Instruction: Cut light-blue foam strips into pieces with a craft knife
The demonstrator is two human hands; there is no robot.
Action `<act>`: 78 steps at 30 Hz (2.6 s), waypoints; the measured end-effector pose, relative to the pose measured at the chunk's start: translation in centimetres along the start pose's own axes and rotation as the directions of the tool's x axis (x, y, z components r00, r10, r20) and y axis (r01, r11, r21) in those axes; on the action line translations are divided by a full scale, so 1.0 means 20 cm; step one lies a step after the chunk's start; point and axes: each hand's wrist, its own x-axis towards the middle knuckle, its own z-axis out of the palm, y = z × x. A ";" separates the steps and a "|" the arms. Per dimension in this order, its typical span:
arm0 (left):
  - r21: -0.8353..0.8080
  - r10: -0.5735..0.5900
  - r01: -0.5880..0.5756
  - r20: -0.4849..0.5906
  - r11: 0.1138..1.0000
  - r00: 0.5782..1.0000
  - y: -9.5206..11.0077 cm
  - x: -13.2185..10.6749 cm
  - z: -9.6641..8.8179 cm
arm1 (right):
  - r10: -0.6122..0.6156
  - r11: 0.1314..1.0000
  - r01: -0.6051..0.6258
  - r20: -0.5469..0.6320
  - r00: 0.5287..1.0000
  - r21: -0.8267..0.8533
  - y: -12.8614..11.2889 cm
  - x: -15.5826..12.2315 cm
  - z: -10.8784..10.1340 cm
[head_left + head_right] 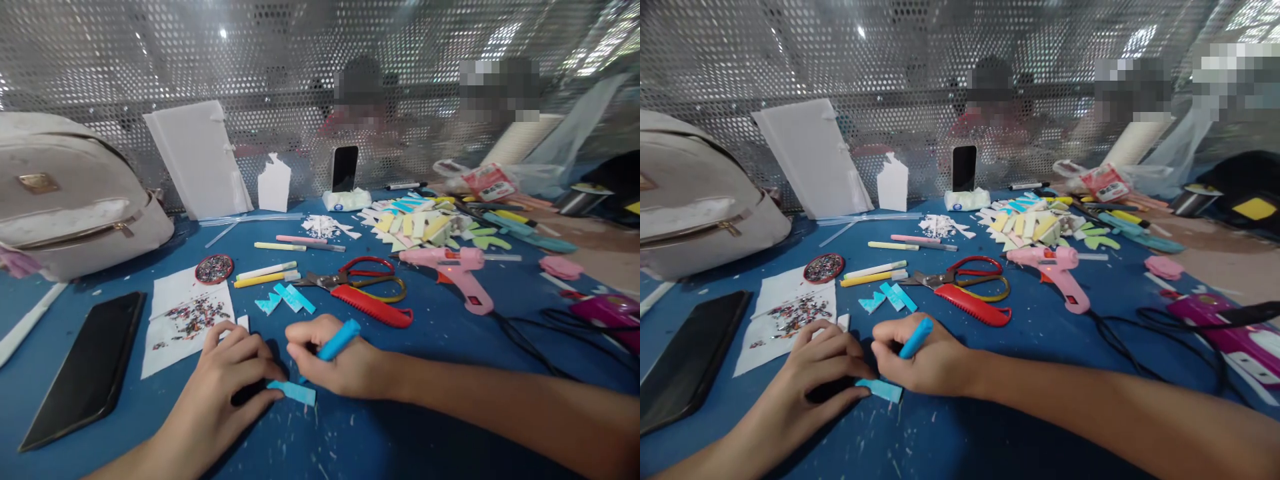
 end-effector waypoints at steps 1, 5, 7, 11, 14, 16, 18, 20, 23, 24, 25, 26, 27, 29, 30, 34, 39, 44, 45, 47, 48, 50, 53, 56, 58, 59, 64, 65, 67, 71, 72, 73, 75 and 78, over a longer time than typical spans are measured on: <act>0.000 0.001 -0.001 0.005 1.000 1.000 0.00 0.00 0.00 | -0.023 1.000 0.023 0.040 0.999 0.012 0.00 0.00 0.00; -0.010 0.006 -0.006 0.001 1.000 1.000 0.00 0.00 0.00 | -0.044 0.998 0.045 0.027 0.999 -0.041 0.01 0.01 0.00; -0.011 0.005 -0.005 -0.008 1.000 1.000 0.00 0.00 0.00 | -0.004 1.000 0.003 -0.042 0.999 -0.014 0.02 0.01 0.00; -0.019 -0.004 0.004 -0.004 1.000 1.000 0.00 0.00 0.01 | -0.044 0.999 0.042 0.069 0.997 0.017 0.01 0.00 -0.02; -0.020 -0.004 0.004 -0.009 1.000 1.000 0.00 0.00 0.01 | -0.028 0.998 0.029 0.020 0.999 -0.049 0.01 0.00 -0.01; -0.020 -0.003 0.003 -0.015 1.000 1.000 0.00 0.00 0.01 | -0.008 0.998 0.006 -0.039 0.999 -0.055 0.01 0.00 -0.01; -0.027 -0.002 0.002 -0.011 1.000 1.000 0.00 0.00 0.01 | -0.045 0.998 0.046 0.005 0.999 -0.033 0.01 0.00 -0.01; -0.037 0.000 -0.001 -0.006 0.999 1.000 0.00 0.00 0.01 | -0.077 0.996 0.079 0.046 0.996 -0.049 0.01 0.00 -0.01; -0.043 0.001 -0.002 -0.020 0.999 1.000 0.01 0.00 0.01 | -0.035 0.996 0.033 -0.032 0.999 -0.078 0.01 0.00 -0.01; -0.043 0.000 -0.001 -0.026 0.999 1.000 0.01 0.00 0.01 | -0.025 0.998 0.023 -0.037 0.999 -0.065 0.01 0.00 -0.01; -0.045 -0.002 0.001 -0.026 0.999 1.000 0.01 0.00 0.01 | -0.034 0.998 0.033 -0.018 0.999 -0.046 0.01 0.00 -0.02; -0.048 -0.003 0.001 -0.024 0.999 1.000 0.01 0.00 0.01 | -0.053 0.998 0.054 0.012 0.999 -0.034 0.01 0.00 -0.02; -0.051 -0.004 0.003 -0.022 0.999 1.000 0.01 0.00 0.01 | -0.068 0.997 0.069 0.035 0.997 -0.040 0.01 0.00 -0.02; -0.056 -0.006 0.005 -0.020 0.998 1.000 0.01 -0.01 0.01 | -0.066 0.995 0.066 0.011 0.998 -0.076 0.01 0.00 -0.02; -0.056 -0.008 0.007 -0.020 0.998 1.000 0.01 -0.01 0.01 | -0.051 0.995 0.049 -0.024 0.998 -0.084 0.01 0.00 -0.02; -0.058 -0.007 0.006 -0.019 0.998 1.000 0.01 0.00 0.01 | -0.046 0.997 0.047 0.013 0.999 -0.066 0.00 0.00 -0.02; -0.062 -0.009 0.008 -0.019 0.998 1.000 0.01 0.00 0.01 | 0.002 0.995 -0.010 -0.079 0.997 -0.101 0.00 0.00 -0.01; -0.077 -0.028 0.026 -0.015 0.997 0.999 0.02 0.00 0.01 | -0.060 0.997 0.062 0.041 0.997 -0.049 0.00 0.00 -0.02; -0.075 -0.031 0.030 -0.017 0.997 0.999 0.02 0.00 0.01 | -0.044 0.997 0.044 -0.006 0.999 -0.059 0.00 0.01 -0.02; -0.074 -0.031 0.029 -0.019 0.997 0.999 0.02 0.01 0.01 | -0.011 0.999 0.007 -0.075 0.997 -0.049 0.01 0.01 -0.02; -0.074 -0.029 0.028 -0.016 0.997 0.999 0.02 0.01 0.01 | -0.015 1.000 0.014 -0.059 0.998 -0.023 0.01 0.01 -0.01; -0.079 -0.020 0.019 -0.004 0.997 1.000 0.01 0.00 0.01 | -0.072 0.997 0.071 0.037 0.997 0.015 0.00 0.01 -0.01; -0.083 -0.013 0.013 -0.002 0.996 1.000 0.01 0.00 0.01 | -0.101 0.994 0.102 0.045 0.994 -0.032 0.00 0.00 0.00; -0.081 -0.016 0.014 -0.016 0.997 1.000 0.00 0.00 0.02 | -0.012 0.998 0.010 -0.044 0.999 -0.060 0.01 0.00 0.00; -0.081 -0.012 0.011 -0.017 0.997 1.000 0.00 0.00 0.02 | -0.023 1.000 0.023 0.001 1.000 -0.005 0.01 0.00 -0.01; -0.082 -0.010 0.008 -0.016 0.997 1.000 0.00 0.00 0.02 | -0.054 0.998 0.053 0.037 0.998 0.020 0.01 0.00 -0.01; -0.075 -0.018 0.017 -0.019 0.997 1.000 0.01 0.00 0.01 | -0.026 1.000 0.025 -0.028 0.999 -0.014 0.01 0.00 -0.01; -0.075 -0.018 0.016 -0.018 0.997 1.000 0.01 0.00 0.01 | -0.006 1.000 0.006 -0.040 0.999 0.009 0.01 0.00 -0.01; -0.077 -0.011 0.010 -0.012 0.997 1.000 0.01 0.00 0.01 | -0.047 0.997 0.046 0.024 0.999 0.059 0.01 0.00 -0.01; -0.086 0.007 -0.008 -0.006 0.996 1.000 0.00 0.00 0.01 | -0.059 0.998 0.059 0.027 0.998 0.007 0.00 0.00 0.00; -0.086 0.006 -0.007 -0.010 0.996 1.000 0.00 0.00 0.01 | -0.034 0.999 0.034 0.000 0.999 0.010 0.01 0.00 0.00; -0.087 0.006 -0.007 -0.014 0.996 1.000 0.00 0.00 0.01 | -0.013 1.000 0.014 -0.021 1.000 0.023 0.01 0.00 0.00; -0.088 0.003 -0.005 -0.021 0.996 1.000 0.01 0.00 0.01 | -0.036 0.997 0.034 0.027 0.999 0.076 0.01 0.00 0.00; -0.088 0.004 -0.005 -0.015 0.996 1.000 0.01 0.00 0.01 | -0.074 0.997 0.071 0.074 0.995 0.042 0.01 0.00 -0.01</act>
